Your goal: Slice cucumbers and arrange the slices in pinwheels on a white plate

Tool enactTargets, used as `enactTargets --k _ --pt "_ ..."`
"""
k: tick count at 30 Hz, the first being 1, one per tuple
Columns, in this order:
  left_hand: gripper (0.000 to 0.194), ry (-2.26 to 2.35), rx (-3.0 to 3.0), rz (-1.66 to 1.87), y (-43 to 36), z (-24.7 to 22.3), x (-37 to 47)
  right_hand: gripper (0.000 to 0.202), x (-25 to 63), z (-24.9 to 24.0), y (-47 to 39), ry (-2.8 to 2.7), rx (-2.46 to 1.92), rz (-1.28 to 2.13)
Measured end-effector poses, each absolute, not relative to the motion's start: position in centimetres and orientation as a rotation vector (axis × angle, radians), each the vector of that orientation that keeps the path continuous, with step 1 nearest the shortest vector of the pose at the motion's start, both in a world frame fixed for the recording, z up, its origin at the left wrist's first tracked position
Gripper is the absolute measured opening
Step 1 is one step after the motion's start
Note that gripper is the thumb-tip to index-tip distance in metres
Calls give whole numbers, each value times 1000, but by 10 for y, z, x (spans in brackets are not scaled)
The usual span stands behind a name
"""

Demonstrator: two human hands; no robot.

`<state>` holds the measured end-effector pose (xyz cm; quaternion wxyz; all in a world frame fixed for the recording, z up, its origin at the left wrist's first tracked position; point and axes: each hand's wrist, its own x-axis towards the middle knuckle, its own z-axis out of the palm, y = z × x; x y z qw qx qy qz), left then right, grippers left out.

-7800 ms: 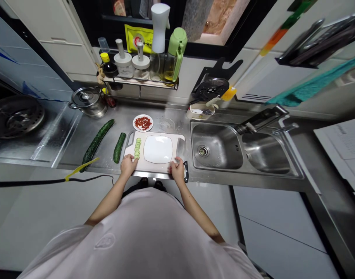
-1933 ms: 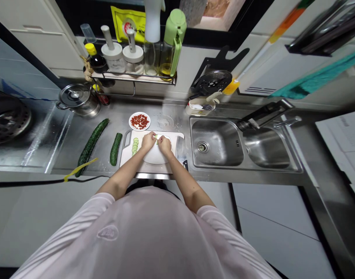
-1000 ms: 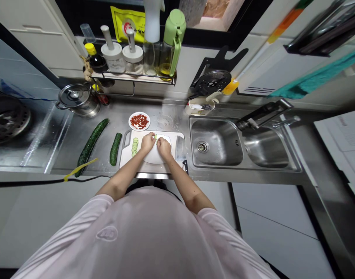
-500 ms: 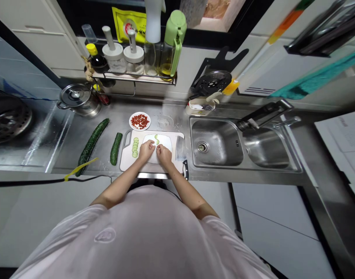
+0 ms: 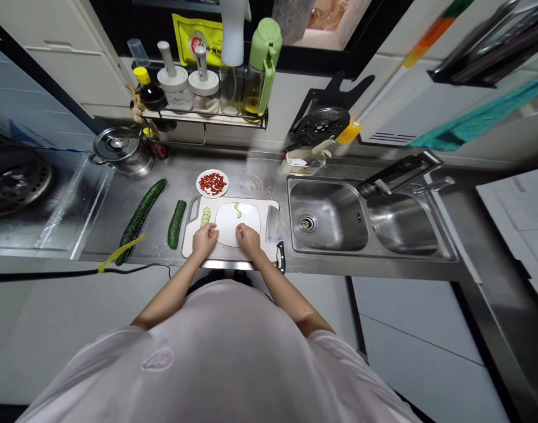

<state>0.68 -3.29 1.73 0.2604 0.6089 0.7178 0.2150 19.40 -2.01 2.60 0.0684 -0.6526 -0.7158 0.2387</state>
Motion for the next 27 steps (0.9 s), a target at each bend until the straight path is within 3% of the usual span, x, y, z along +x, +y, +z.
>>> enactTargets --k 18,27 --pt "30 2320 1532 337 -58 19 -20 23 204 27 -35 -2011 -1894 749" --pt "20 2329 1499 396 -54 13 -18 25 216 21 -41 -1949 -1902 723"
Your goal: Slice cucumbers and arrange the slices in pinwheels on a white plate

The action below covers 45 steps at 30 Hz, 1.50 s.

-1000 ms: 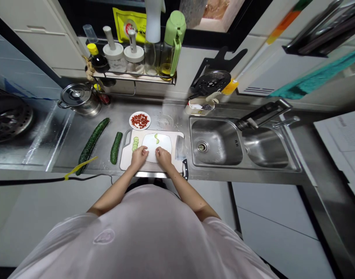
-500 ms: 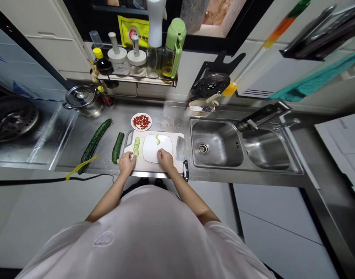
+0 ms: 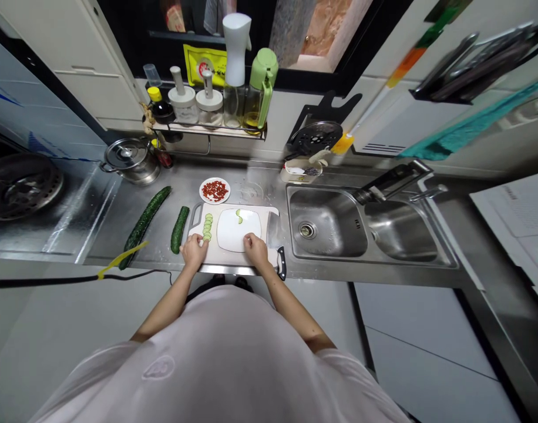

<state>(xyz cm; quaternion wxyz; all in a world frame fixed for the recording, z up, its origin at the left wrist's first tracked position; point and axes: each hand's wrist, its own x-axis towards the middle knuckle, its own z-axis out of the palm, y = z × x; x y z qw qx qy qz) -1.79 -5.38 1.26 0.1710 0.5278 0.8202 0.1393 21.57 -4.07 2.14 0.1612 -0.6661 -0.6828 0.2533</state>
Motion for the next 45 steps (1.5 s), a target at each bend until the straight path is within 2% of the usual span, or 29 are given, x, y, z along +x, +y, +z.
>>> enactTargets --k 8,12,18,22,28,37,45 --pt "16 2254 1270 568 -55 5 -17 26 218 26 -42 -1930 -1877 720" --pt "19 2123 1158 766 -58 2 -20 25 216 31 -43 -1930 -1870 740" --pt "22 1826 1065 1010 -54 22 -11 25 206 48 -45 -1867 -1756 836" --pt "21 1562 1240 957 -49 52 11 33 190 66 -45 -1800 -1587 948" --pt "21 1509 1301 908 -49 82 43 24 181 87 -48 -1696 -1521 1033" --pt "34 1281 1200 936 -58 81 48 20 192 93 -61 -1515 -1558 1126" --pt "50 1176 799 738 -69 76 42 19 192 90 -56 -1480 -1515 1013"
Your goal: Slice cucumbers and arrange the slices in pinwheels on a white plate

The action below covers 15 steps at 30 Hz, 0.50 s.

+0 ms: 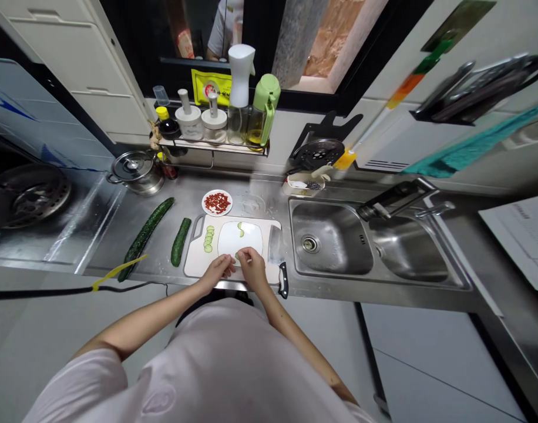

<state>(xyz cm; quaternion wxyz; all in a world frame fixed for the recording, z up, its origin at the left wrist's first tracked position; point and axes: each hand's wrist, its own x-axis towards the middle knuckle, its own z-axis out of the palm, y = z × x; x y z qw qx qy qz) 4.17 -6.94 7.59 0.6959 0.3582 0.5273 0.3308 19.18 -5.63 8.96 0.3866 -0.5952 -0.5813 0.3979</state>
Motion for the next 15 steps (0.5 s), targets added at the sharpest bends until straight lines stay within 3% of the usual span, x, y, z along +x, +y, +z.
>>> enactTargets --k 5,15 --pt "56 1017 505 633 -65 74 45 19 191 84 -53 -1556 -1446 931" --pt "27 1005 284 678 -44 64 42 17 193 63 -47 -1670 -1323 936"
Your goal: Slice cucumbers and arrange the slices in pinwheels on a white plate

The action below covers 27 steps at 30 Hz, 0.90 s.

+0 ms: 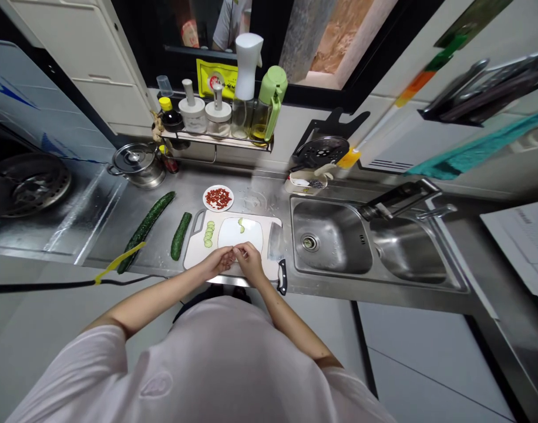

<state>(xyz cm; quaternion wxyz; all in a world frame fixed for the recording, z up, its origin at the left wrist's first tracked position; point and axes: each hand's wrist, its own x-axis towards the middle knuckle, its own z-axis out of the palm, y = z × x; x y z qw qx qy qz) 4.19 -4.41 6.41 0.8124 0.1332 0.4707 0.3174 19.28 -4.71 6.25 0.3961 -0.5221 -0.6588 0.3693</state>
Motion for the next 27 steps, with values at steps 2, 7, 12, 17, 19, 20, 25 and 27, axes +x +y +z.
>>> enactTargets --k 2,7,12,17,19,20,25,27 --pt "26 1013 322 707 -42 61 40 15 196 59 -44 -1686 -1326 928" --pt "25 1025 392 745 -39 56 36 15 201 52 -39 -1739 -1318 955" --pt "25 1001 350 785 -36 54 38 15 197 47 -35 -1746 -1289 1037" --pt "28 988 351 839 -30 51 37 17 195 41 -30 -1707 -1304 1067" --pt "31 1005 392 849 -28 50 37 18 197 38 -27 -1688 -1317 1091" --pt "32 1012 416 853 -27 49 37 18 197 37 -26 -1678 -1326 1104" --pt "35 1064 516 886 -22 49 40 20 202 38 -22 -1595 -1360 1177" --pt "36 1099 543 887 -20 50 42 20 203 40 -21 -1558 -1374 1208"
